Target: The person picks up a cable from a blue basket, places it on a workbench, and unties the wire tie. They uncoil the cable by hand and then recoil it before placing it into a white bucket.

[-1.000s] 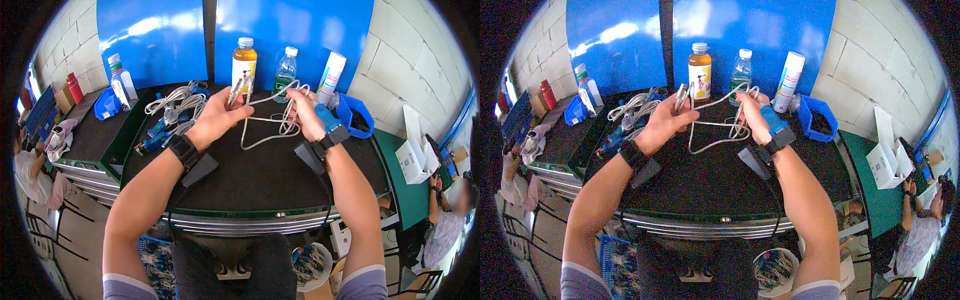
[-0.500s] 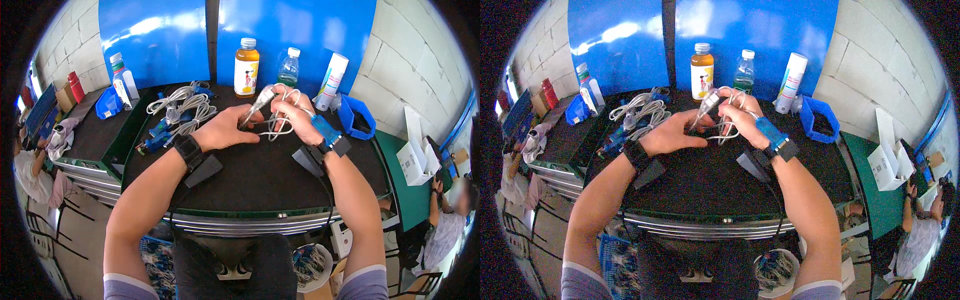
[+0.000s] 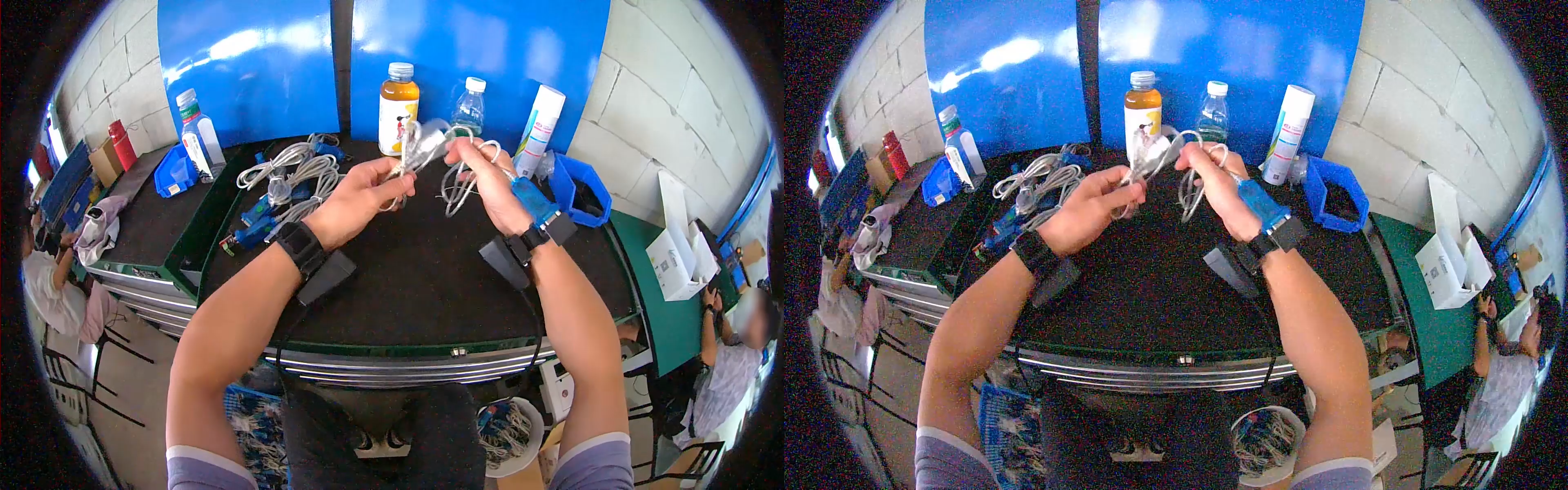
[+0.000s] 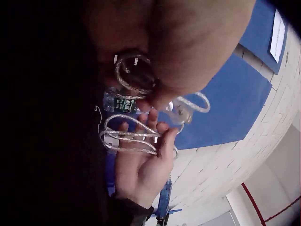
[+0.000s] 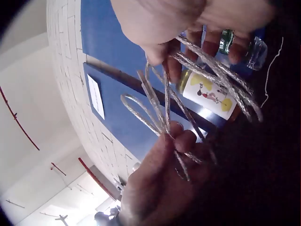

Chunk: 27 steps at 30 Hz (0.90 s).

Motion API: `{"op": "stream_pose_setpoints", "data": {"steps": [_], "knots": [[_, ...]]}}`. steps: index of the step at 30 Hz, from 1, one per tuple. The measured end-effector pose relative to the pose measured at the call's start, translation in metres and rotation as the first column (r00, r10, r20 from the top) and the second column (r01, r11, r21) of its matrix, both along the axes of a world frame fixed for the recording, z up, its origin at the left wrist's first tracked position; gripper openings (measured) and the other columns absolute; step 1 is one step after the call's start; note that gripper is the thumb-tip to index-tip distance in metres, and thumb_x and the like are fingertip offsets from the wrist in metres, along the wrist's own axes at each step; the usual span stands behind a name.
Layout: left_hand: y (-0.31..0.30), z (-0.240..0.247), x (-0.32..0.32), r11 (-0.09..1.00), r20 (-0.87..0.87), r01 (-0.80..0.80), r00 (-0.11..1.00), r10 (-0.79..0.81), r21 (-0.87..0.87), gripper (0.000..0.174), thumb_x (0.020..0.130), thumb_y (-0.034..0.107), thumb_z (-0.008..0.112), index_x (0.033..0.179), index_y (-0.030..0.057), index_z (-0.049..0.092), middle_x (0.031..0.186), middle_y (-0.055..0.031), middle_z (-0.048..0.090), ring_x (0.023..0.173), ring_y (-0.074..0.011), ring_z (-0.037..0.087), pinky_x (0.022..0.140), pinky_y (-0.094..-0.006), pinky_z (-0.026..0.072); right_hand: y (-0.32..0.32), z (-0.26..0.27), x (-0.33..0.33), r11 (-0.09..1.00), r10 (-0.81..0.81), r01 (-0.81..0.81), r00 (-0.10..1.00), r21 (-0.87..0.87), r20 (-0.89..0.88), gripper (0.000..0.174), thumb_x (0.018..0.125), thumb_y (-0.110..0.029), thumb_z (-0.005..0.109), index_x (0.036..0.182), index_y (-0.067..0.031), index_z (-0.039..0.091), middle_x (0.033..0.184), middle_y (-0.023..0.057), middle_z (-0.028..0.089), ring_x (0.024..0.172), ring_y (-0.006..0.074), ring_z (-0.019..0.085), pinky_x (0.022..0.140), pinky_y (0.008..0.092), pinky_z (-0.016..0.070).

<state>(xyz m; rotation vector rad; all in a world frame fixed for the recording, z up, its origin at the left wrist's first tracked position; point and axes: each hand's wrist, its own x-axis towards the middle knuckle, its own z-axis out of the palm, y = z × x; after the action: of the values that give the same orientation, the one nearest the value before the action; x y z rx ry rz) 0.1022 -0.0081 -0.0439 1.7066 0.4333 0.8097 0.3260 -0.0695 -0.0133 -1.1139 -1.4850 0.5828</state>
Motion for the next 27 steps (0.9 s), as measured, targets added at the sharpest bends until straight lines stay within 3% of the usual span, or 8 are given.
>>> {"op": "stream_pose_setpoints", "data": {"steps": [3, 10, 12, 15, 18, 19, 22, 27], "knots": [[0.002, 0.002, 0.000, 0.992, 0.151, 0.045, 0.988, -0.026, -0.122, 0.017, 0.101, 0.024, 0.057, 0.108, 0.0092, 0.058, 0.091, 0.0022, 0.060, 0.080, -0.0072, 0.054, 0.070, -0.0249, 0.0441, 0.006, -0.003, 0.011, 0.991, 0.132, -0.137, 0.965, -0.007, -0.226, 0.034, 0.103, -0.035, 0.048, 0.093, -0.0065, 0.064, 0.125, 0.0138, 0.064, 0.119, 0.0242, 0.059, 0.097, 0.0380, 0.0473], [-0.013, 0.012, -0.002, 0.969, 0.104, 0.082, 0.993, -0.059, -0.233, 0.022, 0.099, 0.021, 0.060, 0.116, 0.0086, 0.053, 0.097, -0.0037, 0.064, 0.085, -0.0115, 0.062, 0.073, -0.0290, 0.0525, -0.002, 0.003, -0.001, 0.854, 0.471, -0.519, 0.748, 0.031, -0.468, 0.035, 0.105, -0.031, 0.042, 0.094, -0.0049, 0.062, 0.121, 0.0201, 0.065, 0.116, 0.0304, 0.062, 0.096, 0.0450, 0.0500], [-0.013, 0.013, -0.002, 0.971, 0.062, 0.065, 0.997, -0.052, -0.231, 0.025, 0.098, 0.021, 0.062, 0.116, 0.0082, 0.052, 0.098, -0.0048, 0.065, 0.085, -0.0120, 0.062, 0.072, -0.0295, 0.0535, -0.002, 0.002, -0.004, 0.890, 0.417, -0.455, 0.788, 0.027, -0.453, 0.032, 0.105, -0.033, 0.044, 0.091, -0.0073, 0.057, 0.104, 0.0126, 0.068, 0.095, 0.0235, 0.066, 0.090, 0.0428, 0.0515], [-0.013, 0.010, -0.002, 0.977, 0.059, -0.012, 0.998, 0.025, -0.212, 0.027, 0.096, 0.020, 0.065, 0.117, 0.0082, 0.051, 0.098, -0.0050, 0.065, 0.086, -0.0122, 0.063, 0.071, -0.0295, 0.0542, -0.003, 0.001, -0.008, 0.905, 0.400, -0.425, 0.815, 0.038, -0.419, 0.023, 0.100, -0.028, 0.057, 0.108, -0.0059, 0.054, 0.077, -0.0011, 0.049, 0.064, 0.0081, 0.041, 0.071, 0.0300, 0.0484], [-0.013, 0.010, -0.001, 0.985, 0.035, -0.019, 0.999, 0.026, -0.171, 0.021, 0.093, 0.014, 0.068, 0.103, 0.0073, 0.050, 0.094, -0.0050, 0.062, 0.083, -0.0131, 0.064, 0.070, -0.0297, 0.0558, -0.010, 0.001, -0.015, 0.971, 0.227, -0.233, 0.968, -0.051, -0.103, 0.035, 0.094, -0.032, 0.067, 0.115, -0.0071, 0.054, 0.074, -0.0028, 0.054, 0.068, 0.0074, 0.053, 0.061, 0.0265, 0.0443], [-0.009, 0.007, -0.001, 0.995, 0.002, 0.031, 1.000, -0.031, -0.091, 0.028, 0.094, 0.014, 0.067, 0.115, 0.0072, 0.050, 0.100, -0.0046, 0.063, 0.088, -0.0132, 0.063, 0.075, -0.0294, 0.0545, -0.013, 0.002, -0.018, 0.968, 0.241, -0.243, 0.970, -0.067, -0.040, 0.046, 0.089, -0.029, 0.073, 0.121, -0.0037, 0.054, 0.073, -0.0044, 0.053, 0.065, 0.0057, 0.051, 0.060, 0.0241, 0.0425], [-0.005, 0.000, 0.003, 0.989, 0.024, 0.147, 0.989, -0.147, 0.004, 0.042, 0.095, 0.015, 0.065, 0.132, 0.0069, 0.048, 0.110, -0.0040, 0.063, 0.102, -0.0142, 0.061, 0.087, -0.0308, 0.0512, -0.010, 0.001, -0.016, 0.980, 0.199, -0.195, 0.973, -0.046, 0.119, 0.024, 0.089, -0.023, 0.073, 0.101, -0.0027, 0.067, 0.070, -0.0053, 0.055, 0.064, 0.0042, 0.052, 0.058, 0.0224, 0.0408], [-0.014, 0.017, -0.003, 0.924, 0.154, 0.224, 0.971, -0.184, -0.308, 0.040, 0.100, 0.024, 0.053, 0.135, 0.0055, 0.047, 0.119, -0.0097, 0.062, 0.111, -0.0206, 0.060, 0.099, -0.0390, 0.0466, -0.012, 0.002, -0.010, 0.975, 0.220, -0.220, 0.975, -0.024, 0.001, 0.018, 0.091, -0.021, 0.069, 0.097, -0.0045, 0.065, 0.075, -0.0034, 0.057, 0.064, 0.0043, 0.051, 0.058, 0.0229, 0.0390]]}}
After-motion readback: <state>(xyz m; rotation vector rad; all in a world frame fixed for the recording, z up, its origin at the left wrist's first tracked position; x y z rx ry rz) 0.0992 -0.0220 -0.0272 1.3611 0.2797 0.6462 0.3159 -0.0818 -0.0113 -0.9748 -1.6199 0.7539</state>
